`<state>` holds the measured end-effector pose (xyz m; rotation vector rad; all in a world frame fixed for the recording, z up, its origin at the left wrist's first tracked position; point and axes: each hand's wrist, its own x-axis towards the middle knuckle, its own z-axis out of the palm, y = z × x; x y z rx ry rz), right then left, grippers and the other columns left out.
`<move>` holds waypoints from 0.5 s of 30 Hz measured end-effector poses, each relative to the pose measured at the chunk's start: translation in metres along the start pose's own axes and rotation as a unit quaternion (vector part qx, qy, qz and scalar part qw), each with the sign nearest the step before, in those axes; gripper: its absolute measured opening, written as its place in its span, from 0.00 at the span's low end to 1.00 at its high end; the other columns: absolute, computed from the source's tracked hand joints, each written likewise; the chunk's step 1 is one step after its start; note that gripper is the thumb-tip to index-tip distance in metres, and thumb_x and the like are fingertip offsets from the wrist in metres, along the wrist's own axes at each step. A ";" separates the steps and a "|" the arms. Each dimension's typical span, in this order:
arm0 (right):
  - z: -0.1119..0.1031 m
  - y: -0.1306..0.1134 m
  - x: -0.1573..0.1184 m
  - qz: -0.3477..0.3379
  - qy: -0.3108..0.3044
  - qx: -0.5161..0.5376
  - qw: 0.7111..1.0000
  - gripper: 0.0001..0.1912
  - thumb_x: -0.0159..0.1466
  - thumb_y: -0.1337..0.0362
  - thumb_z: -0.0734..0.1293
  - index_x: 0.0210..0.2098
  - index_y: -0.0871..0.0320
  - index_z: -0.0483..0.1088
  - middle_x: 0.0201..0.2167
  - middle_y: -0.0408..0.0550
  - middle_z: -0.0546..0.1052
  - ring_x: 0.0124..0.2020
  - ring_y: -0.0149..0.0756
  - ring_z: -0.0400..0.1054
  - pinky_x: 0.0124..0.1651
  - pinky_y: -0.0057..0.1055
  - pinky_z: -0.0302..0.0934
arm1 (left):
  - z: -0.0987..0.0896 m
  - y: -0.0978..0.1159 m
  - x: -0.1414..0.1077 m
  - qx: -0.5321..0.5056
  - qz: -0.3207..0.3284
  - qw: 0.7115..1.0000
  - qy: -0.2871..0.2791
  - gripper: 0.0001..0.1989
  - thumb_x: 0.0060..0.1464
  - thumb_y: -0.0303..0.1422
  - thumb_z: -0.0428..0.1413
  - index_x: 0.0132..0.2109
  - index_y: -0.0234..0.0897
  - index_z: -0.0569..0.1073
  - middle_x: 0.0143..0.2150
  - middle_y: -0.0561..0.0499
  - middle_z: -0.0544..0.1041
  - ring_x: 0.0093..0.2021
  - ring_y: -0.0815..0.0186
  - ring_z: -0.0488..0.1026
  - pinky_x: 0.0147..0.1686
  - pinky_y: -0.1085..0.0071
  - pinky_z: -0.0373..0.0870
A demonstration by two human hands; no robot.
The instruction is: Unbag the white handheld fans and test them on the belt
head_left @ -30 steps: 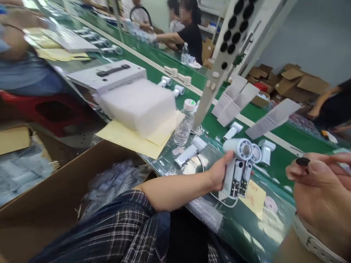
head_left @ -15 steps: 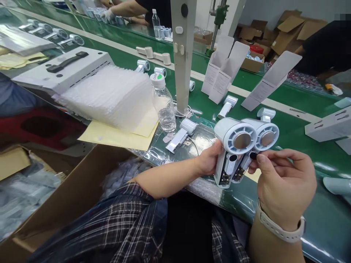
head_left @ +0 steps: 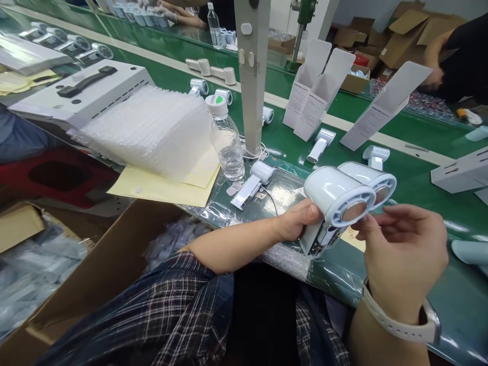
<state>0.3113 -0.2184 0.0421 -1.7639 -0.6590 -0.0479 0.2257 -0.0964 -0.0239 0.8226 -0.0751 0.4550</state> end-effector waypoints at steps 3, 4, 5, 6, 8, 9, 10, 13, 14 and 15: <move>-0.001 0.021 0.006 0.040 -0.058 0.076 0.995 0.34 0.59 0.45 0.79 0.55 0.52 0.65 0.32 0.40 0.75 0.30 0.36 0.73 0.31 0.33 0.69 | 0.002 0.003 0.004 -0.021 0.009 1.000 0.016 0.43 0.37 0.74 0.63 0.37 0.36 0.77 0.31 0.48 0.75 0.34 0.61 0.72 0.40 0.64 0.72; -0.001 0.028 0.004 0.051 -0.084 0.123 0.988 0.33 0.62 0.42 0.76 0.58 0.51 0.64 0.37 0.43 0.76 0.34 0.36 0.74 0.34 0.34 0.70 | 0.003 0.005 0.004 -0.027 0.004 0.999 0.024 0.44 0.36 0.76 0.61 0.35 0.36 0.75 0.29 0.49 0.73 0.31 0.63 0.70 0.37 0.64 0.71; -0.001 0.034 0.001 0.066 -0.119 0.168 0.976 0.32 0.66 0.41 0.73 0.60 0.50 0.64 0.43 0.46 0.77 0.38 0.37 0.75 0.37 0.35 0.72 | 0.003 0.007 0.004 -0.025 -0.006 0.999 0.028 0.45 0.35 0.78 0.59 0.35 0.36 0.75 0.28 0.50 0.72 0.30 0.64 0.69 0.36 0.65 0.71; -0.001 0.039 -0.004 0.081 -0.162 0.204 0.962 0.30 0.67 0.41 0.71 0.61 0.49 0.66 0.48 0.49 0.78 0.42 0.39 0.76 0.40 0.36 0.73 | 0.002 0.011 0.003 -0.010 -0.021 0.999 0.026 0.46 0.35 0.79 0.58 0.35 0.36 0.75 0.29 0.50 0.72 0.30 0.64 0.69 0.35 0.65 0.71; -0.004 0.047 -0.013 0.110 -0.241 0.224 0.938 0.27 0.67 0.44 0.72 0.60 0.47 0.70 0.55 0.51 0.78 0.49 0.42 0.77 0.45 0.38 0.74 | 0.000 0.019 0.001 0.072 -0.065 0.995 -0.007 0.46 0.37 0.76 0.60 0.38 0.35 0.76 0.32 0.48 0.75 0.33 0.63 0.71 0.37 0.66 0.71; -0.007 0.050 -0.016 0.120 -0.260 0.209 0.935 0.25 0.67 0.46 0.74 0.59 0.47 0.72 0.56 0.52 0.79 0.51 0.44 0.77 0.47 0.38 0.75 | -0.002 0.024 0.000 0.122 -0.082 0.989 -0.030 0.44 0.39 0.74 0.63 0.39 0.34 0.77 0.34 0.47 0.76 0.35 0.62 0.73 0.40 0.65 0.72; -0.012 0.052 -0.018 0.128 -0.264 0.187 0.938 0.23 0.66 0.49 0.75 0.57 0.48 0.74 0.55 0.52 0.80 0.52 0.45 0.77 0.48 0.39 0.75 | -0.004 0.028 0.000 0.167 -0.090 0.980 -0.052 0.41 0.41 0.70 0.65 0.40 0.34 0.78 0.37 0.46 0.78 0.39 0.61 0.74 0.44 0.65 0.72; -0.029 0.058 -0.019 0.151 -0.240 0.159 0.946 0.26 0.60 0.51 0.80 0.55 0.50 0.77 0.54 0.54 0.82 0.52 0.49 0.79 0.51 0.42 0.76 | -0.011 0.032 0.000 0.206 -0.080 0.972 -0.079 0.41 0.44 0.68 0.66 0.46 0.33 0.79 0.42 0.44 0.80 0.45 0.59 0.77 0.51 0.63 0.72; -0.034 0.060 -0.018 0.164 -0.236 0.174 0.942 0.30 0.58 0.52 0.81 0.57 0.50 0.76 0.54 0.55 0.82 0.52 0.50 0.79 0.51 0.44 0.76 | -0.013 0.030 0.001 0.192 -0.083 0.975 -0.078 0.42 0.45 0.69 0.65 0.48 0.33 0.79 0.42 0.43 0.81 0.44 0.59 0.77 0.50 0.63 0.73; -0.038 0.061 -0.018 0.177 -0.236 0.199 0.935 0.33 0.57 0.52 0.82 0.59 0.50 0.75 0.55 0.55 0.82 0.51 0.50 0.80 0.51 0.45 0.77 | -0.015 0.026 0.002 0.178 -0.091 0.977 -0.076 0.43 0.45 0.69 0.64 0.48 0.32 0.79 0.41 0.43 0.81 0.42 0.59 0.78 0.47 0.63 0.74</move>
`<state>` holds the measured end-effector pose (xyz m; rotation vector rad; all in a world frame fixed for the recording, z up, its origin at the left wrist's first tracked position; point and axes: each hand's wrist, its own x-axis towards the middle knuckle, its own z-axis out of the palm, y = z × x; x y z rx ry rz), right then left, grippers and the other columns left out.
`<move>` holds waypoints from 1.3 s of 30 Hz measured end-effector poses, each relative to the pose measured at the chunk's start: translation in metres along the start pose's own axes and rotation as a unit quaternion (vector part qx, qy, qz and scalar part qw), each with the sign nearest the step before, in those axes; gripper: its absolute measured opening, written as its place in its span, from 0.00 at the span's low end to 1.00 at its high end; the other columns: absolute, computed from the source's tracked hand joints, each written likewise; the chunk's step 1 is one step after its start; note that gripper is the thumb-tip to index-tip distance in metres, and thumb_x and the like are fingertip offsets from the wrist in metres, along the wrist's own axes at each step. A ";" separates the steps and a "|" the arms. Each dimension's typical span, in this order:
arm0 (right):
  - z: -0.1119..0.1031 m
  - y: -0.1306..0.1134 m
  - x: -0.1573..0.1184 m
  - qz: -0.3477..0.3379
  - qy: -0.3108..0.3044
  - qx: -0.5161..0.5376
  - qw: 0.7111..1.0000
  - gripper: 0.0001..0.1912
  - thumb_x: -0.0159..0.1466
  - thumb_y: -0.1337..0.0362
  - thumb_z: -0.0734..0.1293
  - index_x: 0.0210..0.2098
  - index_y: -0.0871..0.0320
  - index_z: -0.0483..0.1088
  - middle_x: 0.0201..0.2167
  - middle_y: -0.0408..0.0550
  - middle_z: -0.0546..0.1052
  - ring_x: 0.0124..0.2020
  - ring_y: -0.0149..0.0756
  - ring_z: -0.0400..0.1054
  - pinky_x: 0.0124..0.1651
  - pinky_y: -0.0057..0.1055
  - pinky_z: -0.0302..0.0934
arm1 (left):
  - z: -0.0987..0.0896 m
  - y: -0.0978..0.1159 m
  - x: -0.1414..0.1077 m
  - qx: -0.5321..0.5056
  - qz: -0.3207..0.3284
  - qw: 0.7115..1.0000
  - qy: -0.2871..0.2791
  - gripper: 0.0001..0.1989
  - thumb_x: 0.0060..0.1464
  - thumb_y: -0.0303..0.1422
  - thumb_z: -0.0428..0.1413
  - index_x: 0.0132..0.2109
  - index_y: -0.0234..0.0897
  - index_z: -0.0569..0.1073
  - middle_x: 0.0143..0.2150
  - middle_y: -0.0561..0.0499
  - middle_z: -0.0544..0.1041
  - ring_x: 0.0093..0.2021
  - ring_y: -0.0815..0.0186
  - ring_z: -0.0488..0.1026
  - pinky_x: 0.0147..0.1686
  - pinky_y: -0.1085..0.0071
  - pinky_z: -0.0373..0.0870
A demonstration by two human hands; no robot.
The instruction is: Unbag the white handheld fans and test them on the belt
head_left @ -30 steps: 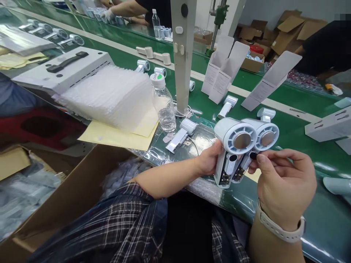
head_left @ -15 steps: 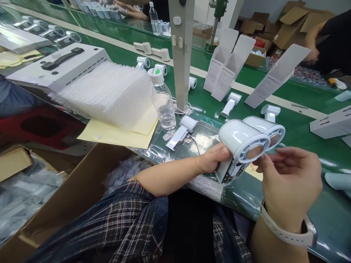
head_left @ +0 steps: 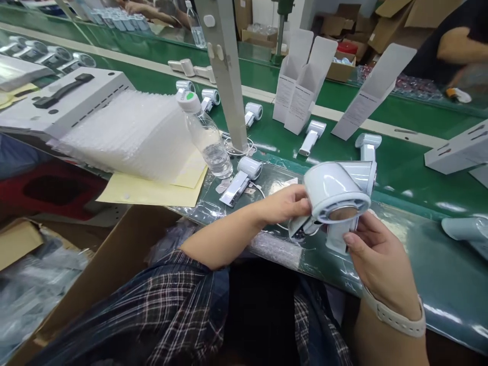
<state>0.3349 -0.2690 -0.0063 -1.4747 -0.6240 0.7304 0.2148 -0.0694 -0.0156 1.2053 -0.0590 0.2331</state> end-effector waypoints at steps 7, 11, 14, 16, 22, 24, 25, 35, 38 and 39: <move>0.000 -0.003 -0.009 0.031 -0.036 0.162 0.986 0.31 0.60 0.50 0.79 0.59 0.50 0.71 0.49 0.54 0.85 0.46 0.52 0.83 0.47 0.51 0.81 | 0.009 -0.015 0.007 -0.116 -0.046 0.990 0.070 0.39 0.51 0.63 0.66 0.57 0.38 0.75 0.47 0.44 0.81 0.46 0.58 0.80 0.48 0.63 0.77; 0.001 -0.004 -0.010 0.035 0.017 0.173 0.984 0.27 0.63 0.49 0.77 0.57 0.49 0.71 0.52 0.52 0.84 0.48 0.50 0.82 0.42 0.48 0.82 | 0.011 -0.005 0.003 -0.146 -0.087 0.983 0.063 0.35 0.56 0.49 0.69 0.65 0.45 0.69 0.55 0.45 0.80 0.50 0.58 0.80 0.48 0.63 0.78; -0.002 -0.004 -0.009 0.029 0.050 0.171 0.983 0.23 0.63 0.49 0.76 0.54 0.49 0.74 0.49 0.51 0.84 0.44 0.49 0.82 0.38 0.45 0.81 | 0.012 0.001 0.000 -0.142 -0.098 0.985 0.025 0.34 0.58 0.46 0.69 0.67 0.43 0.68 0.55 0.43 0.80 0.51 0.58 0.80 0.49 0.64 0.78; -0.003 -0.003 -0.008 0.016 0.051 0.169 0.984 0.22 0.64 0.50 0.76 0.54 0.50 0.76 0.48 0.52 0.84 0.44 0.49 0.82 0.40 0.46 0.80 | 0.013 0.002 -0.001 -0.137 -0.095 0.986 0.004 0.37 0.58 0.49 0.68 0.69 0.43 0.67 0.54 0.40 0.80 0.50 0.57 0.81 0.49 0.63 0.78; -0.001 -0.004 -0.005 0.015 0.045 0.176 0.983 0.17 0.66 0.56 0.71 0.53 0.53 0.80 0.51 0.54 0.83 0.49 0.50 0.80 0.48 0.49 0.77 | 0.013 0.000 0.002 -0.124 -0.082 0.989 0.026 0.37 0.52 0.48 0.72 0.64 0.39 0.72 0.50 0.40 0.81 0.49 0.56 0.80 0.49 0.61 0.77; 0.004 -0.006 -0.002 0.024 0.040 0.190 0.981 0.15 0.67 0.56 0.69 0.49 0.53 0.80 0.48 0.53 0.82 0.47 0.47 0.78 0.48 0.48 0.76 | 0.014 0.000 0.004 -0.124 -0.072 0.989 0.023 0.33 0.49 0.45 0.74 0.57 0.36 0.75 0.49 0.41 0.81 0.48 0.58 0.79 0.49 0.62 0.76; 0.007 -0.007 0.000 0.028 0.036 0.198 0.979 0.14 0.67 0.55 0.67 0.47 0.53 0.80 0.45 0.52 0.81 0.45 0.46 0.77 0.47 0.46 0.76 | 0.015 0.000 0.005 -0.127 -0.067 0.990 0.010 0.31 0.48 0.45 0.75 0.54 0.34 0.77 0.47 0.42 0.81 0.47 0.60 0.79 0.49 0.62 0.76; 0.026 -0.014 0.008 0.022 -0.008 0.236 0.972 0.23 0.68 0.41 0.64 0.33 0.55 0.70 0.25 0.45 0.70 0.25 0.34 0.63 0.29 0.32 0.62 | 0.014 -0.005 0.006 -0.158 -0.091 0.981 0.070 0.30 0.52 0.54 0.70 0.49 0.38 0.69 0.44 0.47 0.79 0.39 0.65 0.77 0.43 0.65 0.74; 0.022 -0.015 0.006 0.021 0.000 0.228 0.973 0.24 0.67 0.40 0.64 0.35 0.54 0.71 0.27 0.45 0.71 0.23 0.33 0.63 0.26 0.32 0.62 | 0.012 -0.005 0.005 -0.193 -0.081 0.976 0.061 0.25 0.58 0.47 0.66 0.53 0.39 0.67 0.47 0.44 0.81 0.43 0.60 0.80 0.46 0.61 0.75; 0.021 -0.015 0.006 0.022 0.003 0.228 0.973 0.24 0.66 0.39 0.64 0.37 0.54 0.73 0.29 0.46 0.72 0.23 0.33 0.63 0.25 0.32 0.62 | 0.012 -0.004 0.005 -0.196 -0.076 0.976 0.058 0.24 0.58 0.44 0.65 0.54 0.39 0.66 0.47 0.44 0.82 0.43 0.59 0.81 0.47 0.60 0.75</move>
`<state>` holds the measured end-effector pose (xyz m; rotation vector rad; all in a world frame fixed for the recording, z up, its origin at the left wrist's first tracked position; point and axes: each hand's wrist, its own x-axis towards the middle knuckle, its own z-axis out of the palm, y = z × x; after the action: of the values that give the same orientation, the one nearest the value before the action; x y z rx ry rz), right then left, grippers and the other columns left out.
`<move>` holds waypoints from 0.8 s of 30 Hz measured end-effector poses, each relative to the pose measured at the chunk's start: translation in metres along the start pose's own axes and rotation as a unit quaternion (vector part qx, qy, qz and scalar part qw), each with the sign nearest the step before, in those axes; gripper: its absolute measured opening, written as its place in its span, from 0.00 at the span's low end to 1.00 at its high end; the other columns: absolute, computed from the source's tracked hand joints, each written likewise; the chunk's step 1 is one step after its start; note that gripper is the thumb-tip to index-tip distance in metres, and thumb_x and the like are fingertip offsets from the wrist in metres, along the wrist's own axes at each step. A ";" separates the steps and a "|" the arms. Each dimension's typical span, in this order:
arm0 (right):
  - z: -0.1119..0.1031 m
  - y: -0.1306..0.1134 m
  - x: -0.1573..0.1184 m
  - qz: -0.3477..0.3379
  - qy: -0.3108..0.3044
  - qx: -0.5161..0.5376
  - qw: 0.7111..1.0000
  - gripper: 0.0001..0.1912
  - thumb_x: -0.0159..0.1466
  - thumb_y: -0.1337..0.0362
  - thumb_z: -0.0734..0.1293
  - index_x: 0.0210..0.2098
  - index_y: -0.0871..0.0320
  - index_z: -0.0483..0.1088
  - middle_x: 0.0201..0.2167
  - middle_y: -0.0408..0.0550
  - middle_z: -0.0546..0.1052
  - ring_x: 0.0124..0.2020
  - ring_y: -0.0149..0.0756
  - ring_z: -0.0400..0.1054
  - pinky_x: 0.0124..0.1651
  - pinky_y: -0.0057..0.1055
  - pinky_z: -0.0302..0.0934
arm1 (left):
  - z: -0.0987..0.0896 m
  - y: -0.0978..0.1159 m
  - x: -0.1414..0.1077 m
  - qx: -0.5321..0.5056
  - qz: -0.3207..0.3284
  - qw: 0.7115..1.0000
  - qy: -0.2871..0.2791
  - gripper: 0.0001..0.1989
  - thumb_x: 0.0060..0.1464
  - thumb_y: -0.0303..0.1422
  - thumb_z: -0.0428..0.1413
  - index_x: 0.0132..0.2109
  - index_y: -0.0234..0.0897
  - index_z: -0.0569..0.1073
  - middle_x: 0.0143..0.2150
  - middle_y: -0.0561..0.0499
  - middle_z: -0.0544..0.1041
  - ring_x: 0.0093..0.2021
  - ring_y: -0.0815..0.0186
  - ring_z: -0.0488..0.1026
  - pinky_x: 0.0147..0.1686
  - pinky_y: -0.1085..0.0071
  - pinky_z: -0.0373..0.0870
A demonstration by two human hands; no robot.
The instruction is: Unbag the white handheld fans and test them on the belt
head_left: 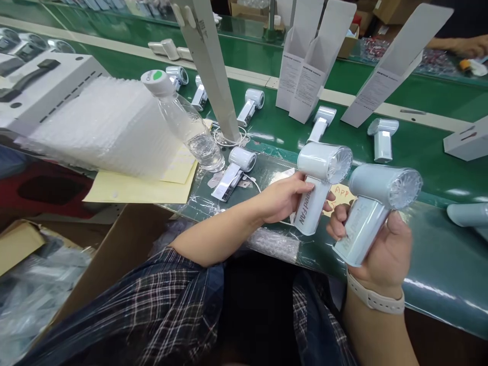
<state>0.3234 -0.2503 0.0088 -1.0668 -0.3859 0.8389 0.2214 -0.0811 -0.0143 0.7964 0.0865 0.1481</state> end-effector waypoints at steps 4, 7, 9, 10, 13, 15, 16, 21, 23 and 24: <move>-0.005 0.000 0.000 -0.011 0.019 0.002 1.000 0.23 0.66 0.41 0.67 0.43 0.54 0.78 0.36 0.49 0.75 0.28 0.37 0.68 0.20 0.29 0.60 | 0.001 0.003 0.000 0.025 0.013 1.000 -0.007 0.27 0.56 0.40 0.66 0.57 0.39 0.65 0.46 0.46 0.82 0.43 0.58 0.82 0.44 0.61 0.76; -0.010 0.003 -0.002 -0.024 0.045 -0.011 0.999 0.25 0.67 0.39 0.68 0.45 0.54 0.80 0.37 0.51 0.77 0.32 0.38 0.71 0.25 0.32 0.68 | 0.002 0.003 -0.001 0.059 0.017 0.998 0.010 0.30 0.55 0.43 0.70 0.56 0.39 0.65 0.44 0.47 0.81 0.42 0.62 0.81 0.41 0.65 0.75; -0.014 0.007 -0.003 -0.019 0.065 -0.026 0.997 0.28 0.67 0.36 0.67 0.45 0.55 0.81 0.38 0.51 0.79 0.35 0.40 0.75 0.33 0.37 0.75 | 0.002 0.003 -0.002 0.080 0.015 0.997 0.019 0.31 0.52 0.47 0.72 0.53 0.38 0.66 0.43 0.47 0.82 0.42 0.63 0.81 0.42 0.66 0.75; -0.017 0.008 -0.004 -0.015 0.076 -0.033 0.996 0.29 0.67 0.35 0.67 0.45 0.55 0.81 0.38 0.52 0.80 0.36 0.41 0.76 0.36 0.39 0.76 | 0.002 0.003 -0.001 0.085 0.016 0.996 0.021 0.32 0.51 0.48 0.73 0.52 0.38 0.67 0.43 0.47 0.82 0.41 0.63 0.81 0.42 0.66 0.75; -0.024 0.011 -0.006 -0.019 0.106 -0.048 0.993 0.29 0.66 0.36 0.69 0.44 0.56 0.81 0.39 0.52 0.83 0.37 0.43 0.79 0.37 0.40 0.78 | 0.002 0.002 0.000 0.093 0.019 0.995 0.015 0.36 0.45 0.53 0.74 0.49 0.38 0.66 0.39 0.49 0.82 0.37 0.66 0.79 0.39 0.68 0.74; -0.026 0.012 -0.006 -0.033 0.117 -0.057 0.991 0.28 0.66 0.37 0.70 0.43 0.57 0.81 0.38 0.53 0.84 0.36 0.44 0.81 0.37 0.41 0.78 | 0.002 0.002 0.002 0.099 0.017 0.995 0.014 0.38 0.41 0.54 0.75 0.48 0.39 0.66 0.36 0.52 0.82 0.34 0.68 0.77 0.35 0.71 0.72; -0.027 0.012 -0.006 -0.043 0.120 -0.062 0.990 0.27 0.67 0.39 0.69 0.43 0.57 0.81 0.38 0.53 0.84 0.36 0.44 0.81 0.38 0.41 0.78 | 0.002 0.003 0.002 0.103 0.016 0.994 0.014 0.39 0.40 0.55 0.75 0.47 0.39 0.66 0.35 0.53 0.81 0.33 0.69 0.77 0.34 0.72 0.70; -0.025 0.013 -0.003 -0.065 0.123 -0.064 0.988 0.22 0.70 0.44 0.68 0.44 0.56 0.81 0.39 0.51 0.84 0.38 0.44 0.81 0.43 0.45 0.79 | 0.000 0.003 0.003 0.116 0.020 0.993 0.009 0.39 0.40 0.57 0.74 0.47 0.39 0.66 0.35 0.52 0.81 0.32 0.69 0.76 0.34 0.72 0.71; -0.025 0.014 -0.002 -0.063 0.134 -0.056 0.987 0.20 0.69 0.46 0.68 0.44 0.55 0.81 0.40 0.51 0.84 0.39 0.46 0.81 0.42 0.47 0.79 | -0.001 0.003 0.002 0.119 0.018 0.993 0.006 0.38 0.41 0.56 0.74 0.47 0.39 0.66 0.35 0.52 0.81 0.33 0.68 0.77 0.36 0.71 0.72; -0.026 0.015 -0.002 -0.061 0.138 -0.052 0.987 0.19 0.69 0.46 0.67 0.44 0.54 0.81 0.40 0.51 0.84 0.39 0.47 0.81 0.42 0.48 0.79 | -0.001 0.003 0.001 0.120 0.016 0.993 0.004 0.38 0.42 0.56 0.74 0.47 0.39 0.66 0.35 0.52 0.81 0.34 0.68 0.77 0.37 0.70 0.72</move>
<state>0.3326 -0.2638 -0.0164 -1.2254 -0.2599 0.5575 0.2222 -0.0777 -0.0131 1.0379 0.1000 0.1736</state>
